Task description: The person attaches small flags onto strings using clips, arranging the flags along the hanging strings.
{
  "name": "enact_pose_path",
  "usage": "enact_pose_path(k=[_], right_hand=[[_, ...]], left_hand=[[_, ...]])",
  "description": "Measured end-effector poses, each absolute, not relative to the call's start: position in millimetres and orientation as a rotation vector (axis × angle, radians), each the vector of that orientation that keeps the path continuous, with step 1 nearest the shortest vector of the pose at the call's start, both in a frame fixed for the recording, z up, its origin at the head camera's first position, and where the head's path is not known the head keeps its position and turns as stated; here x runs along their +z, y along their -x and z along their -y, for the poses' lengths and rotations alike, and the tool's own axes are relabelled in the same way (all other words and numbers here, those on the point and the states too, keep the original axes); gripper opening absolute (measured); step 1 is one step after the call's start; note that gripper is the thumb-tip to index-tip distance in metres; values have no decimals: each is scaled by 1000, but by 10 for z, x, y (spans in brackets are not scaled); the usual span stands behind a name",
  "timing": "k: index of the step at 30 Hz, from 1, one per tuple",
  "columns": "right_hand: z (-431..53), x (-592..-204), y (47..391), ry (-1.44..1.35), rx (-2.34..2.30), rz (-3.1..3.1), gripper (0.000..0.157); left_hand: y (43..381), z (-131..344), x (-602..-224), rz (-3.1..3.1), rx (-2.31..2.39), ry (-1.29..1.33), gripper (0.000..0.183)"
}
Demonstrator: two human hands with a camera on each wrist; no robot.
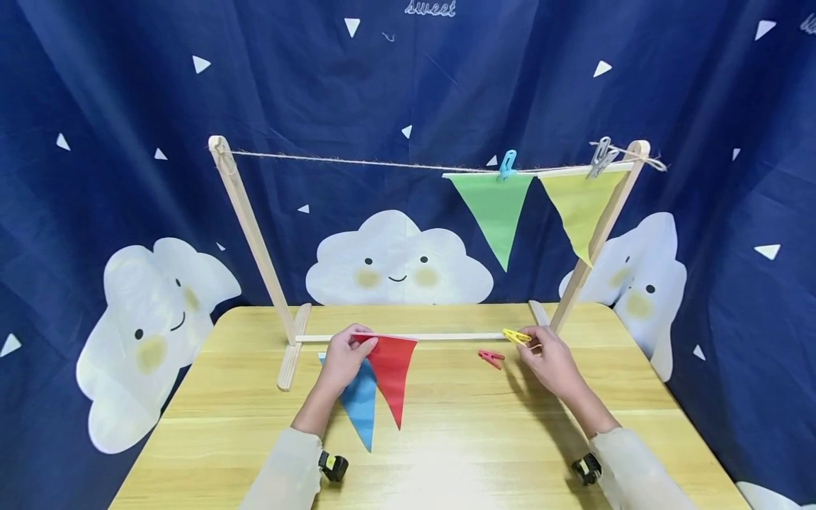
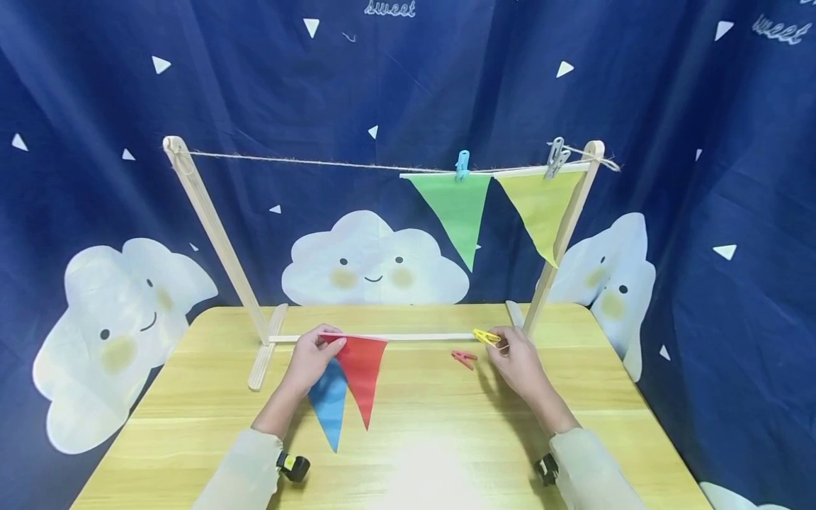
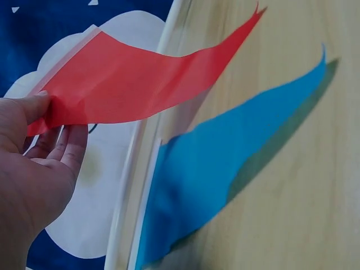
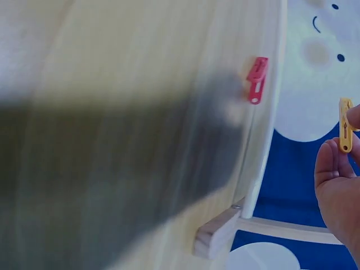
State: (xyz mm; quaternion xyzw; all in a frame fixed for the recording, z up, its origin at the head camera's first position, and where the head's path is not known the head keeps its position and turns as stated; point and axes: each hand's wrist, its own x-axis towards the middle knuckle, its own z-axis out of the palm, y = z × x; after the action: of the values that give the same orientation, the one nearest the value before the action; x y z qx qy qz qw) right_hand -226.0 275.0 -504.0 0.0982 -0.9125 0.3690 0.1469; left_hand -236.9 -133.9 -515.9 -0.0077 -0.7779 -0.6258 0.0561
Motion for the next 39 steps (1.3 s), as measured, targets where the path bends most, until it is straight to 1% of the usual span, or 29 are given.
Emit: enact_pose_path(k=[12,20,28,39], right_hand=[[-2644,-4797,2298,-386,1029,2520,25],[-2587,-4665,2349,-368,1095,2517,29],[-2542,-4564,2364,-413,1135,2482,27],[-2461,-4418,2366,-467,1129,2434,28]], left_hand=[[2398,1305,-4968,2297,-1956,23,17],[2438,1293,-4868,2279,-1963,25,19],[2453,1262,-4720,2247,-1966,48,20],[2458,1269,-4562,2197,-1993,89,20]])
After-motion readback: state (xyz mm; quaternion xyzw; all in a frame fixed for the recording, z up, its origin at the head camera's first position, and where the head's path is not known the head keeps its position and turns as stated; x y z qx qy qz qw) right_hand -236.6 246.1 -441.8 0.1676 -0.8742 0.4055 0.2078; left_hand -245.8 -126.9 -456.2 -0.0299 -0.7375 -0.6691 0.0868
